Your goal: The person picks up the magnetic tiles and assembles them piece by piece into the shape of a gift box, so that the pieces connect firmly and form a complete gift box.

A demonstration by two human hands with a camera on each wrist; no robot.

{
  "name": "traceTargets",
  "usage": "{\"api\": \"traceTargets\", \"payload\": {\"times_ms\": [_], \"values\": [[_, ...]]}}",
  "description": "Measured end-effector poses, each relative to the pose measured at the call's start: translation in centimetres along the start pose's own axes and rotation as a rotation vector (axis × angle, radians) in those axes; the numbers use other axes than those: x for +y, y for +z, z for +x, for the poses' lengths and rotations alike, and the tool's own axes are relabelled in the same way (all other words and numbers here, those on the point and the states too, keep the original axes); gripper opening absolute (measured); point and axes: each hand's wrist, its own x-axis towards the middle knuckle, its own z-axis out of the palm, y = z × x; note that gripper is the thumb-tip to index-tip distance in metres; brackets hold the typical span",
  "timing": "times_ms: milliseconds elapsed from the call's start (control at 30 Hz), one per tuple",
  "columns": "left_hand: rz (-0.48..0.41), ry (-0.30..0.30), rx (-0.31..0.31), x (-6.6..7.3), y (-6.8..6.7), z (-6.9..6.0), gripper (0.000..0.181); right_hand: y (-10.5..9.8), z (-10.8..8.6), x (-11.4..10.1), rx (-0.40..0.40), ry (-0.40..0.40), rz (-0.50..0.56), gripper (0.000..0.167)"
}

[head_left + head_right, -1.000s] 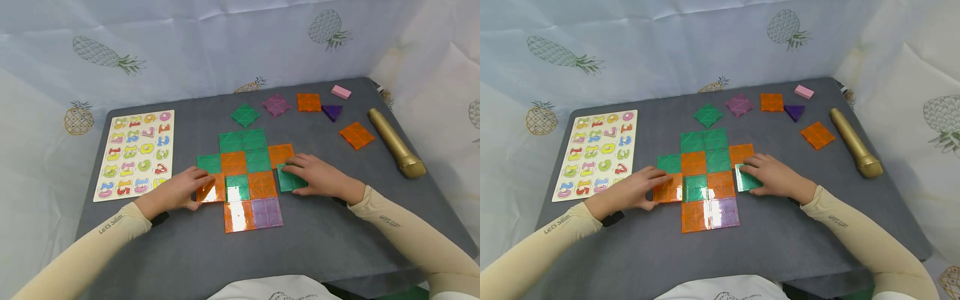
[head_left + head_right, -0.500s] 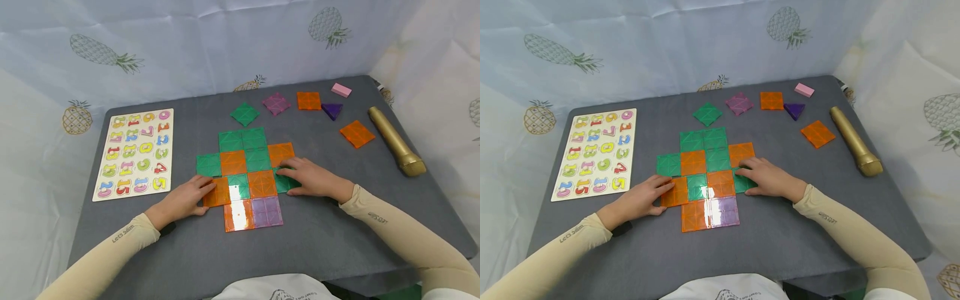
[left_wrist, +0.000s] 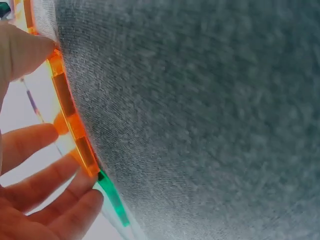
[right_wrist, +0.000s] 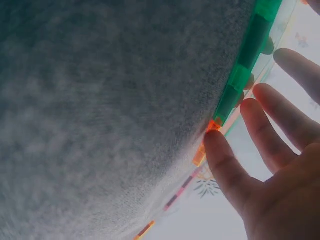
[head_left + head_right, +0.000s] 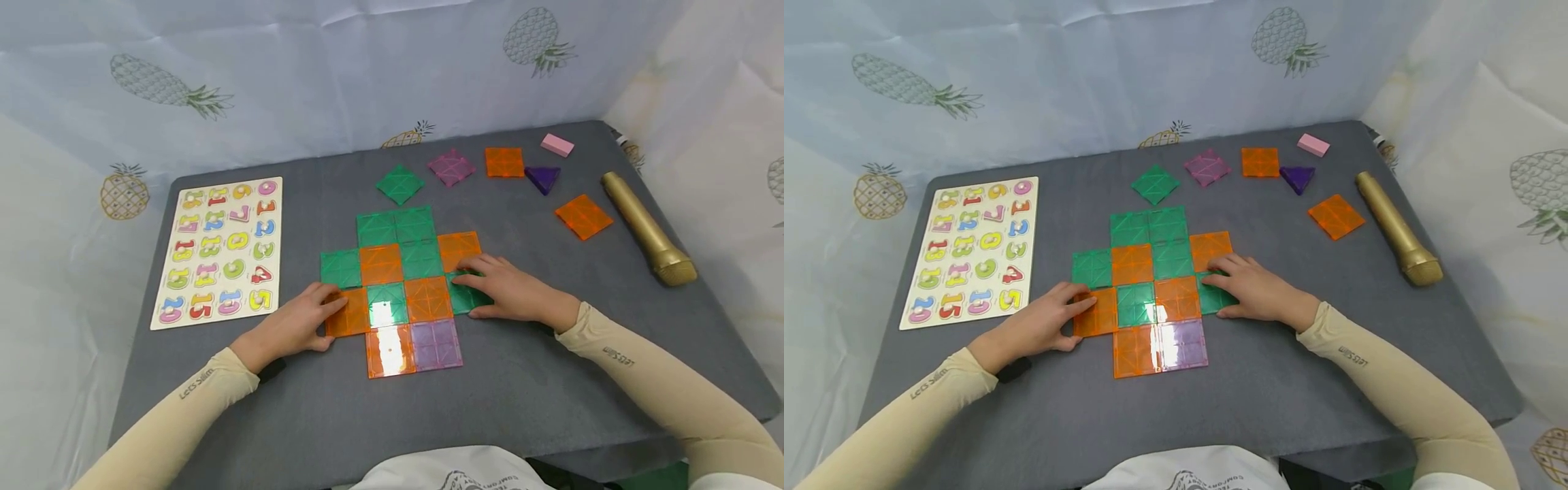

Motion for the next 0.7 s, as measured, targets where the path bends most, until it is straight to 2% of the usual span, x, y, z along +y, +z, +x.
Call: {"api": "traceTargets", "payload": {"times_ms": [133, 267, 533, 600, 700], "values": [[0.032, 0.014, 0.006, -0.5, -0.2, -0.1, 0.062, 0.0, 0.0, 0.2, -0.005, 0.002, -0.005, 0.063], [0.045, -0.032, 0.032, -0.8, -0.1, -0.5, 0.062, 0.0, -0.1, 0.2, 0.005, 0.010, -0.007, 0.064], [0.073, -0.037, 0.131, -0.5, 0.9, -0.5, 0.054, -0.2, -0.1, 0.1, 0.013, 0.018, -0.006, 0.065], [0.065, -0.063, 0.152, -0.2, 1.1, -0.5, 0.055, -0.3, 0.0, 0.1, 0.003, 0.019, -0.010, 0.065], [0.002, -0.155, 0.154, 0.1, 1.4, -0.4, 0.064, -0.4, 0.3, 0.0, -0.031, 0.020, -0.019, 0.067]]}}
